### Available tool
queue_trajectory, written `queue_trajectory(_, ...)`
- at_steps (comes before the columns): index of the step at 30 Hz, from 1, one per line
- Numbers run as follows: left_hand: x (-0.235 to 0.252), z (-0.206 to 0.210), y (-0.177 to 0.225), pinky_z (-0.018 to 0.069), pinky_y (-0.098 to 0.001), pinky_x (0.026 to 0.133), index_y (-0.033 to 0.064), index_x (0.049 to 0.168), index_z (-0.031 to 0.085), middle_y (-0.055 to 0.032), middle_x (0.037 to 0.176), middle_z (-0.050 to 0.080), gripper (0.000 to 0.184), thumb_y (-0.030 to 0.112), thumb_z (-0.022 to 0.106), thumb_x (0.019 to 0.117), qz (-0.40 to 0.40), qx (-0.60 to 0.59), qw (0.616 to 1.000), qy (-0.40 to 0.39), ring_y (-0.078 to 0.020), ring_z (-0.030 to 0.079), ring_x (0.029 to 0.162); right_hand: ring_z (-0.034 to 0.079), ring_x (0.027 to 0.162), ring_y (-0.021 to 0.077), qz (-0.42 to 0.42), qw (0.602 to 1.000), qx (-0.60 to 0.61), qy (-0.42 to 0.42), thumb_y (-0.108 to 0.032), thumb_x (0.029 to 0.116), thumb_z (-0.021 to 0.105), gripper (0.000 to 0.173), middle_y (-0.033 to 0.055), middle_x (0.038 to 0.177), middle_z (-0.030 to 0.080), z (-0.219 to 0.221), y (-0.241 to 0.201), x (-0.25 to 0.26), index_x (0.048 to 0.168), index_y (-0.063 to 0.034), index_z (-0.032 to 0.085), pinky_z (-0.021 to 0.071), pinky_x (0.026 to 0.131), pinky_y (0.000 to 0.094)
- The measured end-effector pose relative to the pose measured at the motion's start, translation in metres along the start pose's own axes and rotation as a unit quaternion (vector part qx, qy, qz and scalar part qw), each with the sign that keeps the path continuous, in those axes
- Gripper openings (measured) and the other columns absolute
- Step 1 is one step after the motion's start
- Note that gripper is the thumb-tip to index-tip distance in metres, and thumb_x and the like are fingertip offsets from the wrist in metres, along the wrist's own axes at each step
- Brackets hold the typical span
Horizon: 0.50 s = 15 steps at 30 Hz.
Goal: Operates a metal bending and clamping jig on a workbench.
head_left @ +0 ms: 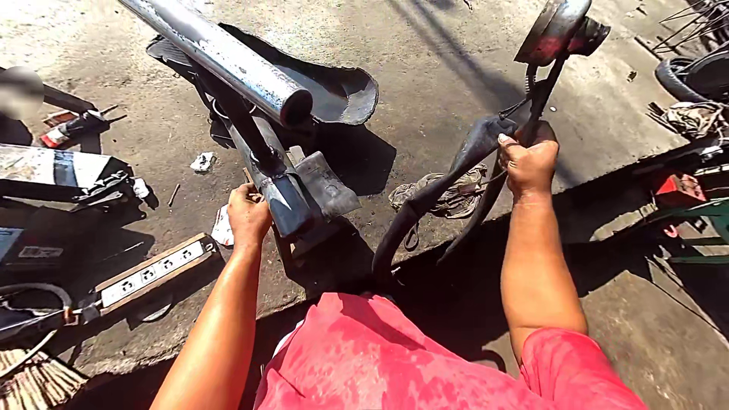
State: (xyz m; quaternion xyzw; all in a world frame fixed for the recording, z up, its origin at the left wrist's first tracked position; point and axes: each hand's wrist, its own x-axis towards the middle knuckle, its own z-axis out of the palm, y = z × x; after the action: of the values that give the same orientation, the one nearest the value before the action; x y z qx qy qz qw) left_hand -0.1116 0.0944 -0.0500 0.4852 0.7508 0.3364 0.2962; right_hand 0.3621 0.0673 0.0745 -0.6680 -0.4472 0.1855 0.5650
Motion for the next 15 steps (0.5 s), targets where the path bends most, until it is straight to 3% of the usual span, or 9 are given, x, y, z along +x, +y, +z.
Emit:
queue_trajectory(2,0.002,-0.003,0.001,0.0496,-0.0601,0.083,-0.0013,0.117,0.064,-0.0213,0.104,0.067,0.030,0.020,0.065,0.0948,-0.001,-0.032,0.999,0.007,-0.0346,0.064,0.093,0.048,0.055,0.0038,-0.011,0.998,-0.068,0.011,-0.007,0.0879,0.073,0.029,-0.0029,0.081,0.053,-0.012,-0.009,0.020,0.110,-0.0081,0.054,0.0480,0.052,0.0252)
queue_trajectory(5,0.011,-0.006,-0.002,0.0523,-0.0515,0.082,-0.0005,0.112,0.064,-0.0155,0.096,0.068,0.025,0.021,0.064,0.0990,-0.002,-0.090,0.996,0.017,-0.0254,0.066,0.087,0.057,0.075,0.0078,-0.032,0.987,-0.158,0.005,-0.019,0.0864,0.078,0.051,0.0046,0.099,0.057,-0.006,-0.017,0.055,0.126,-0.0015,0.052,0.0546,0.072,0.0313)
queue_trajectory(7,0.018,-0.007,-0.008,0.0534,-0.0497,0.086,-0.0009,0.113,0.065,-0.0155,0.098,0.069,0.027,0.022,0.064,0.0990,-0.009,-0.113,0.993,0.019,-0.0249,0.067,0.091,0.067,0.091,0.0226,-0.013,0.962,-0.273,-0.008,-0.032,0.0919,0.071,0.058,0.0167,0.109,0.065,0.011,-0.028,0.071,0.134,0.0028,0.051,0.0557,0.088,0.0463)
queue_trajectory(9,0.021,-0.009,-0.012,0.0534,-0.0502,0.089,-0.0001,0.115,0.065,-0.0157,0.103,0.070,0.030,0.025,0.065,0.0990,-0.022,-0.123,0.992,-0.001,-0.0258,0.068,0.095,0.065,0.107,0.0476,0.000,0.938,-0.341,-0.060,-0.035,0.0981,0.063,0.058,0.0337,0.120,0.063,0.020,-0.031,0.079,0.136,0.0071,0.051,0.0480,0.094,0.0698)
queue_trajectory(10,0.023,-0.011,-0.012,0.0533,-0.0504,0.091,0.0010,0.118,0.065,-0.0153,0.105,0.070,0.031,0.026,0.065,0.0995,-0.026,-0.129,0.991,-0.016,-0.0257,0.068,0.098,0.064,0.107,0.0503,0.013,0.934,-0.346,-0.082,-0.036,0.0999,0.061,0.056,0.0351,0.121,0.061,0.024,-0.027,0.079,0.136,0.0053,0.051,0.0469,0.092,0.0724)
queue_trajectory(11,0.024,-0.014,-0.014,0.0533,-0.0506,0.092,0.0022,0.120,0.065,-0.0148,0.108,0.071,0.033,0.028,0.066,0.0996,-0.029,-0.137,0.990,-0.033,-0.0254,0.068,0.099,0.065,0.101,0.0444,0.034,0.934,-0.342,-0.095,-0.033,0.1007,0.061,0.052,0.0319,0.119,0.062,0.030,-0.024,0.070,0.136,0.0037,0.052,0.0499,0.089,0.0674)
queue_trajectory(13,0.028,-0.020,-0.024,0.0555,-0.0479,0.090,0.0036,0.126,0.063,-0.0145,0.113,0.071,0.037,0.032,0.064,0.1018,-0.029,-0.161,0.985,-0.057,-0.0241,0.069,0.099,0.061,0.077,0.0191,0.066,0.944,-0.306,-0.099,-0.029,0.1014,0.062,0.044,0.0158,0.103,0.061,0.042,-0.015,0.040,0.132,0.0009,0.053,0.0546,0.074,0.0424)
queue_trajectory(15,0.041,-0.032,-0.047,0.0547,-0.0496,0.093,0.0053,0.129,0.063,-0.0148,0.117,0.071,0.040,0.037,0.055,0.1059,-0.035,-0.133,0.990,-0.040,-0.0259,0.069,0.103,0.055,0.065,0.0101,0.081,0.960,-0.250,-0.093,-0.023,0.1014,0.063,0.040,0.0092,0.094,0.056,0.046,-0.007,0.006,0.129,0.0039,0.052,0.0533,0.065,0.0320)
